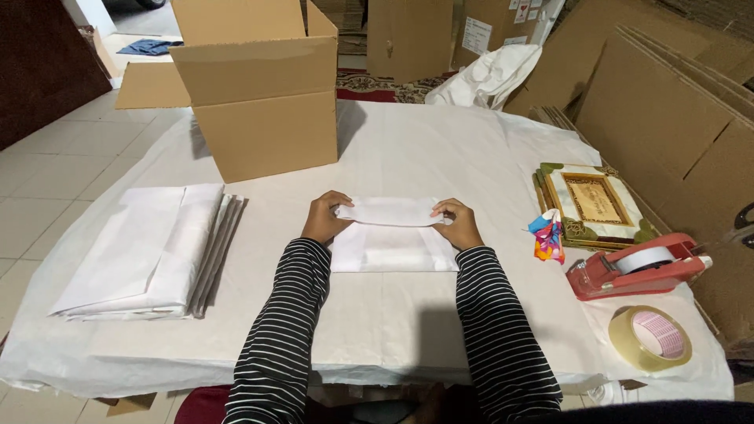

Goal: The person wraps a picture frame in white paper and secures the paper with tape.

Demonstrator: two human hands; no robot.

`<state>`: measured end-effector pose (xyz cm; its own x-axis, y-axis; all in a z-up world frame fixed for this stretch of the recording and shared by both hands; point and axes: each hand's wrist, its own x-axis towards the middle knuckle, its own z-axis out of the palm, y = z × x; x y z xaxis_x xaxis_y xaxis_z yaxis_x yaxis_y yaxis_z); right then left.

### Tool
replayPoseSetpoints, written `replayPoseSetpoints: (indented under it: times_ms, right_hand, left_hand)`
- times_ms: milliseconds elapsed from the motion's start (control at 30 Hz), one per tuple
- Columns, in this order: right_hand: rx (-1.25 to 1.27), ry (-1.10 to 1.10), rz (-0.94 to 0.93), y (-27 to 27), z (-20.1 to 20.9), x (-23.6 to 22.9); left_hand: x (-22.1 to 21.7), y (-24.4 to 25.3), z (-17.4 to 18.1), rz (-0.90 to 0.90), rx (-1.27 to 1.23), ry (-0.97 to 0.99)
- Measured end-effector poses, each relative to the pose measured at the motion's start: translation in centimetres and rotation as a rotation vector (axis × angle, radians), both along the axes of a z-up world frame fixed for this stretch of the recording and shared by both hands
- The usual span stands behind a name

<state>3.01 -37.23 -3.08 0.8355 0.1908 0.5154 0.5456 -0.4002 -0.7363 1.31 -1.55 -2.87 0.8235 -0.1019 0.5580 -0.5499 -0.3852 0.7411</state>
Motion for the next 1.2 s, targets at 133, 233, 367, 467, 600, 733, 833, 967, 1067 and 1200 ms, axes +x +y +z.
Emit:
replayPoseSetpoints:
  times_ms: [133,233,367,467,600,733,833,967,1067,1200]
  right_hand:
    - [-0.081,-0.036,-0.06,0.6,1.0,-1.4]
    - [-0.102,-0.056,-0.054,0.7,0.9,-1.8]
    - [-0.112,-0.052,-0.07,1.0,0.9,-2.1]
    - [-0.117,-0.052,-0.08,1.1,1.2,-2.3]
    - [-0.122,-0.049,-0.086,1.2,1.4,-2.6]
    - [-0.147,-0.056,-0.09,1.2,1.7,-2.8]
    - [-0.134,-0.06,-0.081,1.3,1.6,-2.7]
    - [-0.144,-0.045,-0.092,1.3,1.7,-2.8]
    - [-0.149,-0.048,-0.089,1.3,1.9,-2.9]
    - [-0.143,-0.055,-0.084,1.4,1.9,-2.9]
  left_hand:
    - [0.3,0.3,-1.0,0.038,-0.007,0.007]
    - [-1.4,-0.1,0.1,0.064,-0.008,-0.019]
    - [-2.6,-0.8,1.5,0.091,0.03,-0.002]
    - [-2.7,-1.2,2.2,0.146,0.1,0.011]
    - [-2.9,-2.1,2.8,0.247,0.204,0.081]
    - [-3.7,-2.2,3.8,0.281,0.217,0.098]
    - [-3.8,-2.3,3.9,0.296,0.192,0.103]
    - [-4.4,-2.7,4.5,0.324,0.204,0.14]
    - [-3.9,-2.4,4.2,0.295,0.182,0.159]
    - [-3.2,-2.2,3.6,0.266,0.175,0.149]
